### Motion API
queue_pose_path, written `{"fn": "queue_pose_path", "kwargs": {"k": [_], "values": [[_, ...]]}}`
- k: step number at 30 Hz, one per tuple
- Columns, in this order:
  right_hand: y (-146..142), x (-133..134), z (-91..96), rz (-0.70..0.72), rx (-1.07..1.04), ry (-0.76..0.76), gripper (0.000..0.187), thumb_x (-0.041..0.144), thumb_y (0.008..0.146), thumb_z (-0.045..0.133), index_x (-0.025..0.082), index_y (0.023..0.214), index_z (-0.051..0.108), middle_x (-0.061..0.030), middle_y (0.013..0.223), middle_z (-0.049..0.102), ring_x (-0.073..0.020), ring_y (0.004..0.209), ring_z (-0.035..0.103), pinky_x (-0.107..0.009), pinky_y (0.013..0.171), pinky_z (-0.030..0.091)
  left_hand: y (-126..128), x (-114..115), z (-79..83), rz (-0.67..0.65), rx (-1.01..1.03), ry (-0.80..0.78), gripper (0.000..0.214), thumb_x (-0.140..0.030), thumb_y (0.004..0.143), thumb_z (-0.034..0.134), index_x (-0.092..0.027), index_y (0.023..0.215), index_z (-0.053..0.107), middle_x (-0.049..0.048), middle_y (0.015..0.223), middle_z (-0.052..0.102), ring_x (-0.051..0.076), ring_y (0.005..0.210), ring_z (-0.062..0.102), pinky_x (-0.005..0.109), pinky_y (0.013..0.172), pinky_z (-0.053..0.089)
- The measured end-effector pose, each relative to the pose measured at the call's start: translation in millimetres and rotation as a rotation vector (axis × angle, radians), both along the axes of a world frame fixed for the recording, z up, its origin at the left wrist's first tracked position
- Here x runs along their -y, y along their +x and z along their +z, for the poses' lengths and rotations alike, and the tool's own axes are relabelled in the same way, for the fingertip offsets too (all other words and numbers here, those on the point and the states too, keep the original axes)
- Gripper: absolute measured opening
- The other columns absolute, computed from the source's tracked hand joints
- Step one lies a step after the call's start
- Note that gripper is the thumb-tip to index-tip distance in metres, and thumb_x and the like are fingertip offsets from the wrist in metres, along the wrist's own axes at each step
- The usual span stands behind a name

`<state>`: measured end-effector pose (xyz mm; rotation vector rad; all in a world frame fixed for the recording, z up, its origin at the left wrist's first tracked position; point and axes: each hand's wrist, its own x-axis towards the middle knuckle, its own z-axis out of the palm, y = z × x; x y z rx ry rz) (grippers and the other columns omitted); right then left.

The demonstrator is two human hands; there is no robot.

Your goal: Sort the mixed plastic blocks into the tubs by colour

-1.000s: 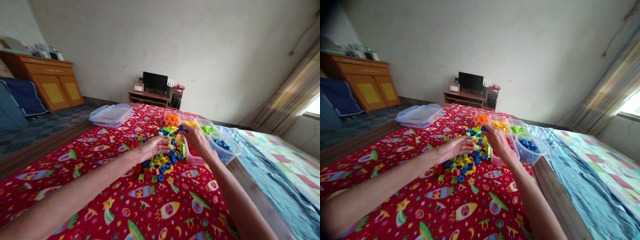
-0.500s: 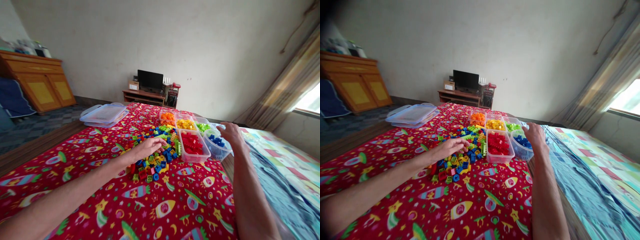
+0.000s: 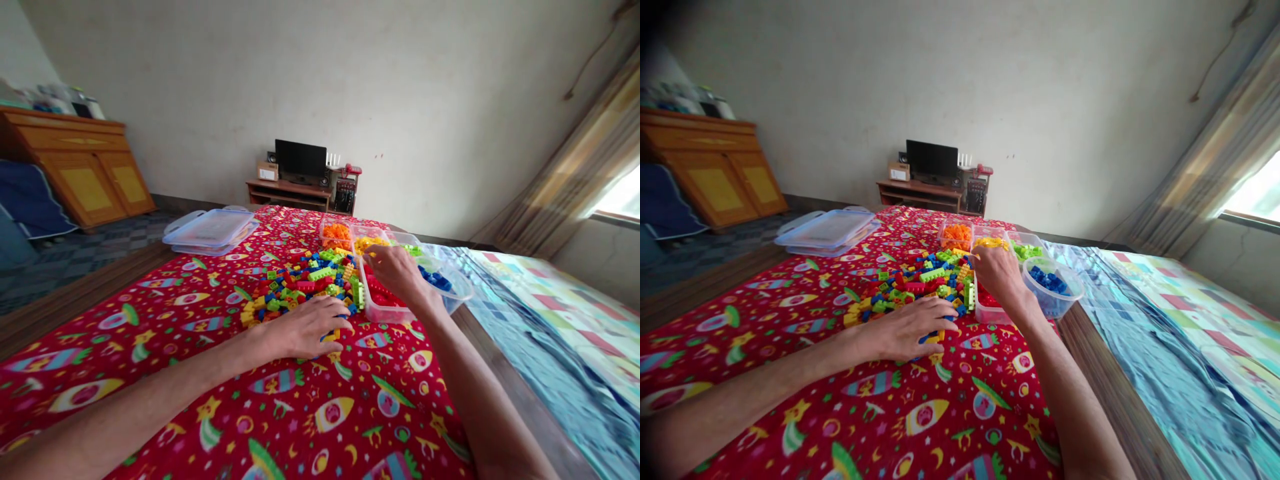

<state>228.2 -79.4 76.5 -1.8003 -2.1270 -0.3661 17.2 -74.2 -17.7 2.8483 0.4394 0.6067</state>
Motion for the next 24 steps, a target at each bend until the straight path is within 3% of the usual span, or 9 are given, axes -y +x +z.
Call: {"fn": "queue_pose_path", "kwargs": {"k": [5, 11, 16, 21, 24], "values": [[-12.4, -0.2, -9.8, 0.086, 0.110, -0.109, 0.027, 0.022, 0.091, 0.041, 0.016, 0.092, 0.068, -0.0094, 0.077, 0.068, -0.0159, 0.063, 0.058, -0.026, 0.053, 0.031, -4.4, -8.0, -6.3, 0.114, 0.021, -0.032, 0.015, -0.031, 0.085, 0.059, -0.024, 0.096, 0.065, 0.0061, 0.115, 0.063, 0.024, 0.111, 0.054, 0.036, 0.103, 0.035], [-24.5, 5.5, -27.6, 0.306, 0.260, -0.292, 0.024, 0.011, 0.087, 0.044, 0.015, 0.091, 0.067, -0.0107, 0.087, 0.069, -0.0172, 0.071, 0.061, -0.026, 0.057, 0.039, -12.1, -22.9, 11.7, 0.196, 0.019, -0.092, 0.027, -0.043, 0.090, 0.051, -0.021, 0.091, 0.066, 0.0054, 0.102, 0.063, 0.021, 0.095, 0.058, 0.030, 0.088, 0.041], [-49.2, 17.9, -39.4, 0.266, 0.345, -0.373, 0.026, 0.008, 0.085, 0.044, 0.014, 0.095, 0.068, -0.0146, 0.093, 0.069, -0.0241, 0.084, 0.065, -0.031, 0.063, 0.046, -22.0, -33.7, 17.2, 0.237, 0.028, -0.057, 0.030, -0.050, 0.084, 0.057, -0.022, 0.096, 0.063, 0.0061, 0.106, 0.063, 0.024, 0.104, 0.055, 0.032, 0.094, 0.038], [-57.1, 16.5, -53.8, 0.240, 0.369, -0.375, 0.026, 0.006, 0.084, 0.045, 0.014, 0.095, 0.067, -0.0169, 0.096, 0.069, -0.0267, 0.087, 0.064, -0.034, 0.067, 0.046, -29.9, -44.5, 6.8, 0.375, 0.010, -0.041, 0.011, -0.025, 0.087, 0.053, -0.022, 0.094, 0.061, 0.0057, 0.103, 0.061, 0.022, 0.098, 0.057, 0.030, 0.088, 0.042], [-48.9, 12.2, -58.2, 0.281, 0.354, -0.333, 0.023, 0.015, 0.085, 0.049, 0.014, 0.104, 0.063, -0.0162, 0.099, 0.067, -0.0266, 0.092, 0.062, -0.034, 0.070, 0.046, -31.0, -49.1, 4.6, 0.457, 0.009, -0.058, 0.018, -0.019, 0.082, 0.053, -0.021, 0.098, 0.060, 0.0056, 0.100, 0.062, 0.022, 0.090, 0.059, 0.031, 0.082, 0.044]]}}
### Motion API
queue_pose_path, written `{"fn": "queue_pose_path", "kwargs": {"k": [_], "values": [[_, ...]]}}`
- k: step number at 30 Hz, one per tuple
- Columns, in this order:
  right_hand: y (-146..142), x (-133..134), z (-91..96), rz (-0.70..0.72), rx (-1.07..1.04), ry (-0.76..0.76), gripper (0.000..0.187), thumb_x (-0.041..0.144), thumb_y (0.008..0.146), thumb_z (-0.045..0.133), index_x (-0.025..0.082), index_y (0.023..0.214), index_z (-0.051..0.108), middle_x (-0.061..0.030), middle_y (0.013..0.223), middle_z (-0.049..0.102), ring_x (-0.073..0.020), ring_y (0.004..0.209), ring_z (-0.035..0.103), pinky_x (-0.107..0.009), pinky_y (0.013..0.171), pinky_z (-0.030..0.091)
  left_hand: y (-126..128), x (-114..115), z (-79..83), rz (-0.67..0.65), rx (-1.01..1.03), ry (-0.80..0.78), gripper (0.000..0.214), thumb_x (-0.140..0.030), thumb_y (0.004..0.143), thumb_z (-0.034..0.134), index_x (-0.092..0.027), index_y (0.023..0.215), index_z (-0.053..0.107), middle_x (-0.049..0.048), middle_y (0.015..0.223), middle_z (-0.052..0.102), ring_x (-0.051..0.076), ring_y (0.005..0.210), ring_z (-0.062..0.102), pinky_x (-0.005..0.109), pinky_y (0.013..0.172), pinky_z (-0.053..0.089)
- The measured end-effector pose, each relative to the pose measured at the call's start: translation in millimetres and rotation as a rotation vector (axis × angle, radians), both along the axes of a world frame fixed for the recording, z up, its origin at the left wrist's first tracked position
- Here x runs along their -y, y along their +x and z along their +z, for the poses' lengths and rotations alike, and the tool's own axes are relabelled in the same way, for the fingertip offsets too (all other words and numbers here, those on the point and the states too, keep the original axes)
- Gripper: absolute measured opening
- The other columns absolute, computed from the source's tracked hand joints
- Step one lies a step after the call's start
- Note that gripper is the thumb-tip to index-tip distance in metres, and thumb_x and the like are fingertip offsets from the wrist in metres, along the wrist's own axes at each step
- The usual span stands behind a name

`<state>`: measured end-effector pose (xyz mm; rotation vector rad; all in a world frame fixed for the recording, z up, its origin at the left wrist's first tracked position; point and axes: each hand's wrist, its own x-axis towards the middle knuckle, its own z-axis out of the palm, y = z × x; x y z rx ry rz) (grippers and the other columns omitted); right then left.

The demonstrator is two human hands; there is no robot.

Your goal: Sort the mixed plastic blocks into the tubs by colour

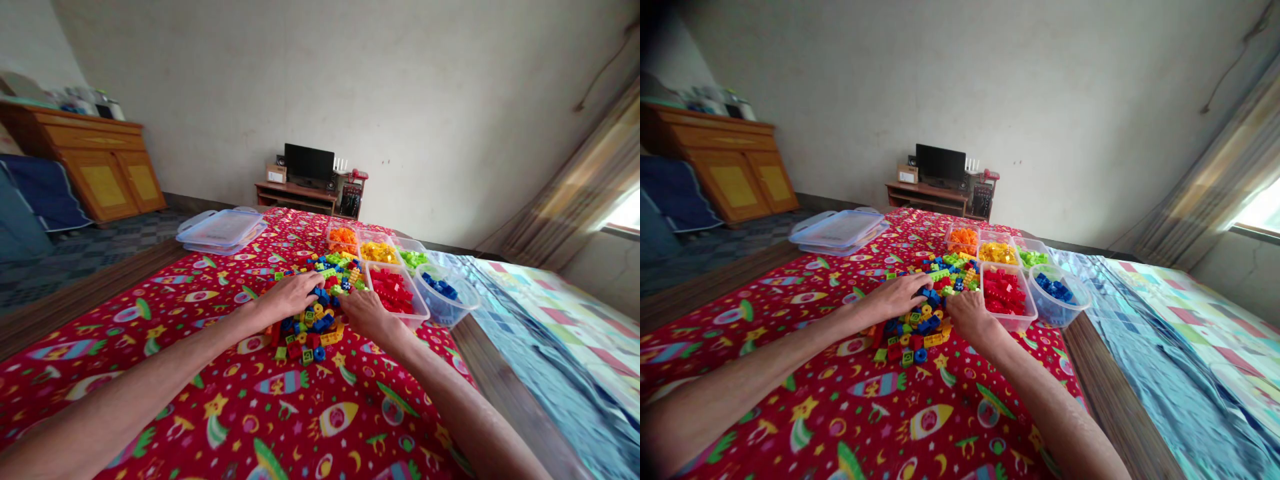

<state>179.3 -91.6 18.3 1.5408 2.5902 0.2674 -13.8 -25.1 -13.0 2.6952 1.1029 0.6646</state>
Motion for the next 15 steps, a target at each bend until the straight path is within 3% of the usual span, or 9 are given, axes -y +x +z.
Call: {"fn": "queue_pose_path", "kwargs": {"k": [4, 8, 12, 15], "values": [[8.2, -3.1, 6.0, -0.011, -0.057, 0.048, 0.028, 0.019, 0.086, 0.049, 0.016, 0.112, 0.059, -0.0134, 0.107, 0.063, -0.0227, 0.092, 0.060, -0.030, 0.069, 0.045, -0.5, -5.0, 4.9, 0.024, 0.114, -0.020, 0.032, -0.020, 0.078, 0.058, -0.021, 0.110, 0.062, 0.0080, 0.104, 0.064, 0.024, 0.096, 0.059, 0.034, 0.089, 0.044], [4.8, -6.9, 11.0, -0.043, -0.169, 0.116, 0.027, 0.022, 0.086, 0.047, 0.017, 0.110, 0.060, -0.0114, 0.104, 0.062, -0.0200, 0.086, 0.060, -0.027, 0.067, 0.044, -2.2, -11.7, 7.5, -0.004, 0.296, -0.110, 0.028, -0.027, 0.076, 0.064, -0.023, 0.104, 0.068, 0.0064, 0.100, 0.068, 0.025, 0.096, 0.060, 0.035, 0.092, 0.044], [-1.5, -11.7, 1.2, -0.028, -0.228, 0.101, 0.029, 0.026, 0.088, 0.048, 0.017, 0.113, 0.060, -0.0118, 0.102, 0.063, -0.0201, 0.084, 0.062, -0.028, 0.069, 0.045, -2.6, -14.3, -0.2, -0.029, 0.344, -0.159, 0.024, -0.023, 0.074, 0.066, -0.024, 0.098, 0.071, 0.0050, 0.098, 0.070, 0.025, 0.096, 0.061, 0.036, 0.094, 0.043], [-6.4, -12.8, -9.2, -0.031, -0.212, 0.075, 0.032, 0.027, 0.089, 0.045, 0.017, 0.116, 0.060, -0.0136, 0.104, 0.063, -0.0213, 0.084, 0.063, -0.029, 0.069, 0.046, -1.7, -10.9, -9.7, -0.137, 0.302, -0.178, 0.024, -0.016, 0.076, 0.062, -0.022, 0.098, 0.070, 0.0066, 0.104, 0.068, 0.024, 0.101, 0.060, 0.035, 0.096, 0.042]]}}
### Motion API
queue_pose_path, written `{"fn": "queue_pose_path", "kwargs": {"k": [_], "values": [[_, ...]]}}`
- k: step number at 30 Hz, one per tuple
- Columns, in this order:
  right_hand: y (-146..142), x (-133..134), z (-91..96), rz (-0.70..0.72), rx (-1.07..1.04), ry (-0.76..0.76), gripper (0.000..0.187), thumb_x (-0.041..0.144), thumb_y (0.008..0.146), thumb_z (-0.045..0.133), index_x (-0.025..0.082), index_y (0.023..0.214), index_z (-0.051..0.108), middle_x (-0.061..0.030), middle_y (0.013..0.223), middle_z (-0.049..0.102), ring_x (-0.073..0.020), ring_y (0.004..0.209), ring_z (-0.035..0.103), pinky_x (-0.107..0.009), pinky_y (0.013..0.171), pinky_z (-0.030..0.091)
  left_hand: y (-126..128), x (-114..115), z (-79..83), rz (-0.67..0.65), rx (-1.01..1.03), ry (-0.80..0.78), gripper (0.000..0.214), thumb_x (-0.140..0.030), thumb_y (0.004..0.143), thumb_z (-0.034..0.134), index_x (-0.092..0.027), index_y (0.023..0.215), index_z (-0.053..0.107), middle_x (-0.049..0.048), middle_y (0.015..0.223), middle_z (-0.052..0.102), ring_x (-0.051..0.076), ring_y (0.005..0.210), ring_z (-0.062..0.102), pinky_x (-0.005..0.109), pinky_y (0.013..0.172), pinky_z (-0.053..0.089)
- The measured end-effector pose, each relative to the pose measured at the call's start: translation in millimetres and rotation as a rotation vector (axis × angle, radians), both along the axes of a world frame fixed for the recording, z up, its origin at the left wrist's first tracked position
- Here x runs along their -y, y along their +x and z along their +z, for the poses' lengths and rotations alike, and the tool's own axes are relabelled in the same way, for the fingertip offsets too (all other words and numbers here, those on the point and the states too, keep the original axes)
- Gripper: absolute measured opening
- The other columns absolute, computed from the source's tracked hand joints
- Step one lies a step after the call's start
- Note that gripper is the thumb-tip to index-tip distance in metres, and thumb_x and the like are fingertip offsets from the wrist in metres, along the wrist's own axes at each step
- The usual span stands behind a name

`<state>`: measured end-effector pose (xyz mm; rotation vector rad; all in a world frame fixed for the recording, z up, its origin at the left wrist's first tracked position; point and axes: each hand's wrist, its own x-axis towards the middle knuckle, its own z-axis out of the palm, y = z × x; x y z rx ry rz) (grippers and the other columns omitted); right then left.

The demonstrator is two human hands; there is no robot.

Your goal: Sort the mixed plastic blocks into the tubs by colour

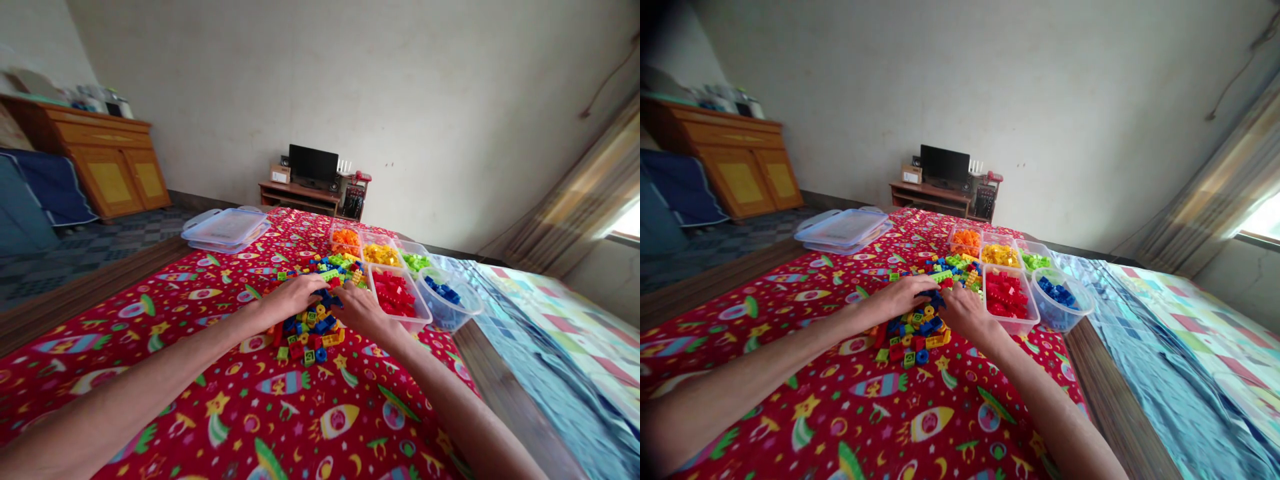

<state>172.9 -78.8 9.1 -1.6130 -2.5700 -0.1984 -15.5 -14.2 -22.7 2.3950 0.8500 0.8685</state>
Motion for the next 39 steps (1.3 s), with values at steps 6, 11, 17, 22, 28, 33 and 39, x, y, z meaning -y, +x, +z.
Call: {"fn": "queue_pose_path", "kwargs": {"k": [6, 11, 17, 22, 28, 33, 39], "values": [[-3.6, -0.9, -1.6, -0.013, -0.002, -0.006, 0.029, 0.026, 0.090, 0.043, 0.018, 0.109, 0.063, -0.0118, 0.099, 0.065, -0.0202, 0.079, 0.065, -0.028, 0.066, 0.045, 3.5, 3.7, -5.6, -0.037, 0.000, 0.018, 0.026, -0.017, 0.078, 0.058, -0.022, 0.102, 0.068, 0.0070, 0.105, 0.068, 0.024, 0.102, 0.061, 0.034, 0.095, 0.043], [-0.2, -5.0, 2.7, -0.039, -0.137, 0.038, 0.026, 0.027, 0.090, 0.043, 0.017, 0.102, 0.065, -0.0100, 0.096, 0.065, -0.0183, 0.081, 0.063, -0.026, 0.068, 0.043, 5.4, -1.3, 5.0, 0.137, 0.130, -0.081, 0.023, -0.027, 0.076, 0.064, -0.025, 0.098, 0.070, 0.0039, 0.100, 0.072, 0.026, 0.100, 0.062, 0.036, 0.097, 0.042], [0.4, -7.2, -1.9, 0.067, -0.373, 0.130, 0.027, 0.024, 0.090, 0.046, 0.014, 0.111, 0.060, -0.0111, 0.096, 0.066, -0.0182, 0.086, 0.062, -0.026, 0.074, 0.043, 7.7, 3.2, 14.1, 0.118, 0.229, -0.291, 0.039, -0.042, 0.081, 0.059, -0.020, 0.112, 0.065, 0.0048, 0.100, 0.072, 0.025, 0.098, 0.063, 0.032, 0.085, 0.048], [-0.8, -7.5, -1.5, 0.213, -0.448, 0.064, 0.034, 0.025, 0.088, 0.051, 0.016, 0.120, 0.052, -0.0093, 0.101, 0.068, -0.0174, 0.088, 0.062, -0.025, 0.076, 0.043, 11.8, 11.3, 16.6, 0.052, 0.224, -0.359, 0.043, -0.039, 0.080, 0.061, -0.021, 0.120, 0.060, 0.0050, 0.103, 0.070, 0.023, 0.093, 0.063, 0.029, 0.079, 0.050], [-2.6, -5.3, 0.0, 0.152, -0.445, 0.112, 0.021, 0.025, 0.089, 0.049, 0.014, 0.105, 0.057, -0.0075, 0.086, 0.068, -0.0162, 0.076, 0.061, -0.024, 0.066, 0.039, 14.9, 12.1, 16.4, 0.049, 0.288, -0.430, 0.048, -0.048, 0.084, 0.056, -0.019, 0.122, 0.059, 0.0080, 0.108, 0.069, 0.026, 0.107, 0.061, 0.033, 0.091, 0.049], [-5.8, -1.7, -1.3, 0.203, -0.564, 0.119, 0.022, 0.030, 0.088, 0.052, 0.015, 0.105, 0.055, -0.0055, 0.083, 0.067, -0.0160, 0.074, 0.061, -0.022, 0.063, 0.039, 20.8, 30.3, 21.1, 0.123, 0.278, -0.374, 0.057, -0.057, 0.088, 0.042, -0.021, 0.130, 0.053, 0.0067, 0.141, 0.050, 0.027, 0.132, 0.041, 0.038, 0.112, 0.030], [-6.0, -3.2, -2.3, 0.246, -0.638, 0.095, 0.013, 0.021, 0.084, 0.056, 0.015, 0.094, 0.058, -0.0017, 0.071, 0.064, -0.0123, 0.061, 0.056, -0.021, 0.059, 0.038, 26.7, 56.1, 34.6, 0.198, 0.234, -0.445, 0.061, -0.054, 0.089, 0.042, -0.024, 0.142, 0.038, 0.0025, 0.151, 0.033, 0.026, 0.141, 0.025, 0.038, 0.116, 0.023]]}}
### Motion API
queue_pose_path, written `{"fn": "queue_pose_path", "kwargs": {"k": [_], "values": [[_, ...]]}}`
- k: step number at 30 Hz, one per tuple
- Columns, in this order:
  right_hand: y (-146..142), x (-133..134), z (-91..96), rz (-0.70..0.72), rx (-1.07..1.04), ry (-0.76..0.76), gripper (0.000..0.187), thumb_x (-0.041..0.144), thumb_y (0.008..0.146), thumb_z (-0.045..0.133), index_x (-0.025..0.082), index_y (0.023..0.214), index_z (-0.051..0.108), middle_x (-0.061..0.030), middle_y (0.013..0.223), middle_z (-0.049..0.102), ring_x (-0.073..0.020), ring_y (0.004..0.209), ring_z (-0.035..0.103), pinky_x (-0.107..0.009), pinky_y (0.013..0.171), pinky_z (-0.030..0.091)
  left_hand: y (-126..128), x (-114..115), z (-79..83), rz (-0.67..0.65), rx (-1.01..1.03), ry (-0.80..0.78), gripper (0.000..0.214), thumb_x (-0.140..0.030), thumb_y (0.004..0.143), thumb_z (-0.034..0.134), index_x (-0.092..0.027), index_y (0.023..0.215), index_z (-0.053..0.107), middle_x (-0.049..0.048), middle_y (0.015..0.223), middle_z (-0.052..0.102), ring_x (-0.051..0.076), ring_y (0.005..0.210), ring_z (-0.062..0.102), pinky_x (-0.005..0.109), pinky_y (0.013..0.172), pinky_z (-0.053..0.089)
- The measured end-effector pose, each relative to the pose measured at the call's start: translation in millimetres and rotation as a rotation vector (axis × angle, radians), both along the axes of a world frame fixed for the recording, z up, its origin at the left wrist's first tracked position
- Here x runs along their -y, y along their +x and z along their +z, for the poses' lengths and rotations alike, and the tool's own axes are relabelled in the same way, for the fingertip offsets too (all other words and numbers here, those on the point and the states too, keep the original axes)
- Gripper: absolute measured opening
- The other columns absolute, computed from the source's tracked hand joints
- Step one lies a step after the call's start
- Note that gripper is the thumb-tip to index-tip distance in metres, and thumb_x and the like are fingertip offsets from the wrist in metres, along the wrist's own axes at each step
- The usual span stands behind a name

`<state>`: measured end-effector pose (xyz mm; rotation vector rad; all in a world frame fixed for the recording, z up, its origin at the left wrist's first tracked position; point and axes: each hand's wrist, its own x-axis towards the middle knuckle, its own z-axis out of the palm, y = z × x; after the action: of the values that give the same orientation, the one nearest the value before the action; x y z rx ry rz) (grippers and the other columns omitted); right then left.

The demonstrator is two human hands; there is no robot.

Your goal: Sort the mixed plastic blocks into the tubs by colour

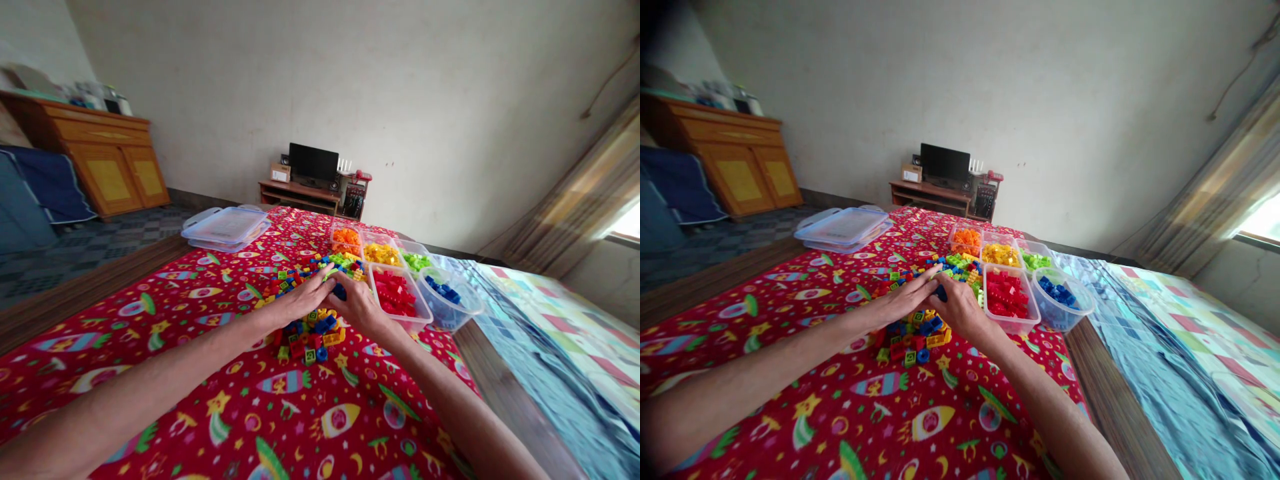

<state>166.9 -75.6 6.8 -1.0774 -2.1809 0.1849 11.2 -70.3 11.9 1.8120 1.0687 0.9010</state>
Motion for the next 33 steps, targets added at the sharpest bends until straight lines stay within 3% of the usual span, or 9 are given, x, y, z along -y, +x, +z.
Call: {"fn": "queue_pose_path", "kwargs": {"k": [4, 7, 12, 16, 20, 22, 25, 29, 33], "values": [[9.6, -4.4, 10.3, -0.011, -0.012, 0.049, 0.020, 0.019, 0.084, 0.054, 0.015, 0.103, 0.060, -0.0030, 0.077, 0.067, -0.0126, 0.065, 0.059, -0.021, 0.063, 0.041, 2.0, -4.6, -2.2, -0.093, 0.165, -0.140, 0.063, -0.050, 0.091, 0.044, -0.024, 0.146, 0.029, 0.0073, 0.144, 0.046, 0.027, 0.129, 0.046, 0.042, 0.106, 0.041], [32.9, -10.9, 27.7, -0.182, 0.005, 0.098, 0.020, 0.025, 0.086, 0.054, 0.016, 0.101, 0.063, -0.0048, 0.080, 0.069, -0.0148, 0.070, 0.061, -0.023, 0.064, 0.042, 0.4, -14.4, -5.9, -0.150, 0.232, -0.144, 0.066, -0.048, 0.092, 0.042, -0.018, 0.147, 0.022, 0.0141, 0.129, 0.059, 0.025, 0.110, 0.062, 0.041, 0.098, 0.048], [110.9, -26.1, 55.6, -0.613, 0.115, 0.213, 0.025, 0.031, 0.085, 0.055, 0.015, 0.101, 0.066, -0.0097, 0.083, 0.070, -0.0197, 0.073, 0.062, -0.027, 0.064, 0.041, -8.0, -28.8, -11.2, -0.191, 0.049, 0.113, 0.047, -0.039, 0.090, 0.046, -0.017, 0.132, 0.047, 0.0127, 0.122, 0.064, 0.023, 0.109, 0.062, 0.038, 0.094, 0.050], [180.7, -30.2, 55.6, -0.923, 0.245, 0.069, 0.031, 0.037, 0.083, 0.055, 0.013, 0.099, 0.067, -0.0103, 0.077, 0.069, -0.0207, 0.069, 0.062, -0.030, 0.064, 0.042, -10.4, -31.8, -12.7, -0.159, -0.139, 0.305, 0.037, -0.034, 0.089, 0.042, -0.019, 0.117, 0.061, 0.0072, 0.113, 0.069, 0.021, 0.104, 0.064, 0.034, 0.091, 0.051], [217.6, -25.5, 49.7, -0.947, 0.345, -0.090, 0.043, 0.046, 0.081, 0.054, 0.014, 0.106, 0.067, -0.0113, 0.091, 0.070, -0.0230, 0.082, 0.064, -0.032, 0.071, 0.044, -13.9, -38.4, -11.2, -0.102, -0.288, 0.522, 0.037, -0.032, 0.088, 0.038, -0.018, 0.110, 0.065, 0.0077, 0.116, 0.068, 0.021, 0.107, 0.062, 0.035, 0.096, 0.049], [218.3, -22.1, 53.5, -1.000, 0.324, -0.051, 0.044, 0.048, 0.083, 0.051, 0.014, 0.107, 0.067, -0.0134, 0.098, 0.070, -0.0252, 0.090, 0.063, -0.034, 0.075, 0.044, -20.9, -47.0, -11.5, -0.045, -0.361, 0.621, 0.038, -0.032, 0.088, 0.037, -0.016, 0.107, 0.066, 0.0091, 0.119, 0.066, 0.022, 0.112, 0.059, 0.038, 0.102, 0.044], [203.0, -17.3, 66.7, -1.057, 0.227, -0.005, 0.040, 0.044, 0.086, 0.046, 0.016, 0.101, 0.070, -0.0127, 0.090, 0.071, -0.0252, 0.088, 0.063, -0.034, 0.074, 0.044, -37.8, -65.0, -17.1, 0.040, -0.475, 0.642, 0.043, -0.035, 0.089, 0.032, -0.017, 0.109, 0.065, 0.0090, 0.121, 0.065, 0.022, 0.114, 0.058, 0.039, 0.104, 0.042], [169.2, -10.7, 80.6, -1.001, 0.187, 0.047, 0.033, 0.039, 0.087, 0.045, 0.020, 0.098, 0.070, -0.0088, 0.078, 0.071, -0.0236, 0.081, 0.063, -0.032, 0.070, 0.043, -57.9, -83.4, -31.5, 0.171, -0.617, 0.549, 0.057, -0.046, 0.091, 0.024, -0.014, 0.120, 0.060, 0.0117, 0.134, 0.056, 0.024, 0.128, 0.046, 0.039, 0.110, 0.033], [128.8, -3.9, 81.1, -0.880, 0.258, 0.093, 0.033, 0.037, 0.090, 0.042, 0.022, 0.099, 0.070, -0.0084, 0.082, 0.071, -0.0209, 0.075, 0.062, -0.028, 0.063, 0.038, -59.0, -80.4, -38.3, 0.122, -0.760, 0.367, 0.063, -0.049, 0.091, 0.016, -0.015, 0.135, 0.047, 0.0089, 0.143, 0.047, 0.022, 0.135, 0.037, 0.038, 0.114, 0.025]]}}
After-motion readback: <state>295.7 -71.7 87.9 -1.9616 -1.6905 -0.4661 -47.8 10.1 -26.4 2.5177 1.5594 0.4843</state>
